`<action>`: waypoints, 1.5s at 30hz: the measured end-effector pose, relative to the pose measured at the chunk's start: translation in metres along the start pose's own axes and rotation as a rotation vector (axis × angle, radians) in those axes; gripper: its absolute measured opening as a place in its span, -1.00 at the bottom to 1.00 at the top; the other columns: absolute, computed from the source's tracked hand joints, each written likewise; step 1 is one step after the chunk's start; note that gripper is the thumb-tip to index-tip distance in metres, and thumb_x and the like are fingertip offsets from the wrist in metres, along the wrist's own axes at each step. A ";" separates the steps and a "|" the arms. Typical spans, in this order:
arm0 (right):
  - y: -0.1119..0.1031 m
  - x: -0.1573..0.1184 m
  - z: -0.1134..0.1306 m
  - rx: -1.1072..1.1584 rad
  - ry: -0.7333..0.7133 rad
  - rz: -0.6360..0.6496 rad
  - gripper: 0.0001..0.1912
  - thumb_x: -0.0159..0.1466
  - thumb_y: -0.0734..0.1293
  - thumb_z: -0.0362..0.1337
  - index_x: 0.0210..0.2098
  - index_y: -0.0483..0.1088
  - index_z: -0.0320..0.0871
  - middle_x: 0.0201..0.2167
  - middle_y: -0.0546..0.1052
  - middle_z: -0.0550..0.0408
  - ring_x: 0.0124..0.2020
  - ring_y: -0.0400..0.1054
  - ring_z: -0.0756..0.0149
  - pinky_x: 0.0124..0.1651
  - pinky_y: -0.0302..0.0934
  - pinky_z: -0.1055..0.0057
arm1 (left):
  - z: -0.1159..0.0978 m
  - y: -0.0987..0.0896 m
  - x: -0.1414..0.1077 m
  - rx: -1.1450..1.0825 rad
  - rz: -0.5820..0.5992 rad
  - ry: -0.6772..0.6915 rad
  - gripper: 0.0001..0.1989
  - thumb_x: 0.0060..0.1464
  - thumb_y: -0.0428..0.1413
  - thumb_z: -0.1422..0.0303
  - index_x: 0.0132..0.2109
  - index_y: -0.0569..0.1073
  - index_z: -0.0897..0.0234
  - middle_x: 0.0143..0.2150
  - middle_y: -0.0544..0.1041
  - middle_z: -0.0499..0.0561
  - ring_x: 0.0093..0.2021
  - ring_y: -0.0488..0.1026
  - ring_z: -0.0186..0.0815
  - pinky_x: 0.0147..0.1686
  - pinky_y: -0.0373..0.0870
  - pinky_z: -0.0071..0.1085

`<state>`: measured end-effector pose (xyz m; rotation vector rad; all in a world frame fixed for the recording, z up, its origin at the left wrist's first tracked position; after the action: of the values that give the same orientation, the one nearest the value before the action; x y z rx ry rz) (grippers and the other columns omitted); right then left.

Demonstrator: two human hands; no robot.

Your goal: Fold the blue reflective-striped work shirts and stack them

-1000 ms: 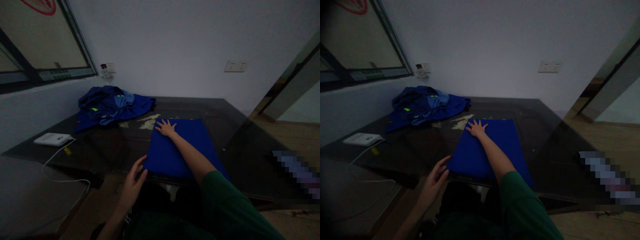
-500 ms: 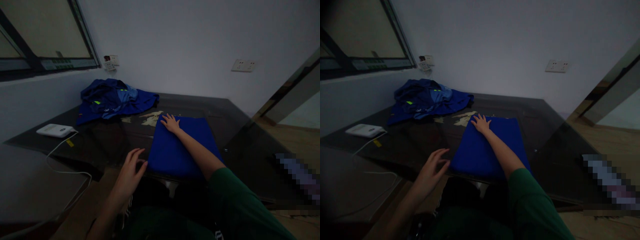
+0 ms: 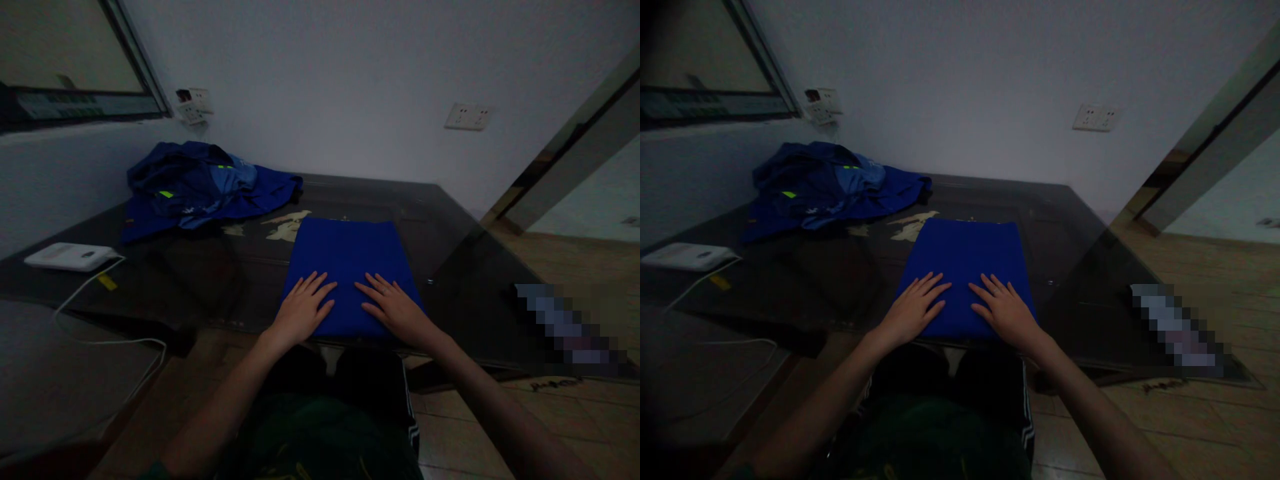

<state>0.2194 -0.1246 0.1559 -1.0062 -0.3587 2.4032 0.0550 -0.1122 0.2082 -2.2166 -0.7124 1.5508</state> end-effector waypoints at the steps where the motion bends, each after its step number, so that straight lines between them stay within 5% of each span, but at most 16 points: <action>1: 0.003 -0.007 -0.005 -0.024 0.022 -0.030 -0.46 0.39 0.07 -0.01 0.32 0.10 0.05 0.37 0.05 0.03 0.38 -0.11 0.06 0.31 -0.07 -0.09 | 0.003 0.001 -0.002 0.016 0.006 -0.008 -0.55 0.30 -0.11 0.16 0.29 0.25 0.06 0.39 0.13 0.00 0.39 -0.03 -0.13 0.33 -0.08 -0.04; 12: 0.004 -0.049 -0.074 -0.093 0.251 -0.184 -0.45 0.38 0.03 -0.01 0.32 0.09 0.07 0.36 0.10 0.08 0.39 -0.14 0.02 0.28 -0.23 -0.30 | 0.039 -0.006 -0.019 0.204 0.020 -0.109 -0.45 0.28 -0.13 0.07 0.35 0.12 0.07 0.41 0.04 0.13 0.40 -0.03 -0.09 0.31 -0.23 0.11; 17: -0.022 -0.088 -0.111 0.194 0.383 -0.400 -0.47 0.35 0.06 -0.08 0.24 0.24 -0.10 0.17 0.38 -0.09 0.22 0.23 0.10 0.21 0.16 0.02 | 0.024 -0.012 -0.006 0.199 -0.053 -0.082 -0.45 0.23 -0.04 0.10 0.29 0.25 0.24 0.35 0.17 0.25 0.38 0.00 0.03 0.29 -0.25 0.18; 21: -0.034 -0.087 -0.065 0.241 0.297 -0.474 -0.53 0.35 0.08 -0.11 0.17 0.33 -0.05 0.16 0.39 -0.03 0.21 0.24 0.17 0.23 0.17 0.13 | -0.025 0.001 0.012 0.033 -0.011 0.072 -0.48 0.24 -0.03 0.11 0.28 0.25 0.14 0.37 0.15 0.12 0.39 -0.05 -0.01 0.30 -0.17 0.13; 24: -0.020 -0.061 -0.006 0.169 0.160 -0.361 -0.51 0.38 0.07 -0.13 0.24 0.25 -0.08 0.30 0.21 0.01 0.33 0.05 0.20 0.30 0.07 0.15 | -0.052 0.018 0.017 -0.013 0.072 0.159 -0.48 0.25 -0.04 0.11 0.31 0.20 0.05 0.40 0.09 0.04 0.40 -0.07 -0.05 0.31 -0.18 0.12; 27: 0.002 -0.041 0.025 0.051 0.116 -0.227 -0.45 0.37 0.11 -0.07 0.31 0.15 -0.07 0.35 0.11 -0.01 0.37 -0.07 0.11 0.32 -0.01 0.05 | -0.057 0.028 0.017 0.028 0.099 0.159 -0.46 0.25 -0.06 0.10 0.33 0.16 0.05 0.41 0.05 0.03 0.40 -0.07 -0.07 0.32 -0.18 0.09; 32: 0.014 -0.047 0.010 -0.061 0.174 -0.173 -0.34 0.33 0.15 0.08 0.35 0.04 0.02 0.36 0.05 -0.04 0.37 -0.11 0.02 0.32 -0.06 -0.04 | -0.038 0.024 0.014 0.075 0.090 0.130 -0.43 0.23 -0.06 0.02 0.34 0.14 -0.01 0.42 0.03 0.00 0.41 -0.08 -0.10 0.33 -0.16 0.04; 40: 0.018 -0.060 -0.006 -0.079 0.222 -0.206 -0.29 0.31 0.12 0.16 0.34 0.08 -0.05 0.34 0.10 -0.08 0.36 -0.07 0.02 0.31 -0.02 -0.04 | 0.044 -0.004 -0.012 0.164 0.010 -0.095 -0.45 0.26 -0.12 0.05 0.34 0.12 -0.01 0.42 0.03 0.05 0.40 -0.05 -0.07 0.29 -0.12 0.10; 45: -0.001 -0.049 -0.013 -0.015 0.243 -0.180 -0.38 0.34 0.09 0.11 0.22 0.30 -0.11 0.22 0.33 -0.11 0.26 0.18 0.02 0.23 0.14 0.04 | 0.053 -0.014 -0.018 0.208 -0.032 -0.071 -0.48 0.27 -0.11 0.10 0.31 0.21 0.08 0.37 0.16 0.13 0.37 0.05 -0.08 0.30 -0.20 0.14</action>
<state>0.2591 -0.1498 0.1761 -1.2039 -0.3624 2.0935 -0.0028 -0.1115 0.2112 -1.9993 -0.5752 1.6162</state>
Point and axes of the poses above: each hand's wrist, its own x-axis towards the middle knuckle, its own y-axis out of the palm, z = x × y, the point moved 8 cm from there along x, towards the middle knuckle
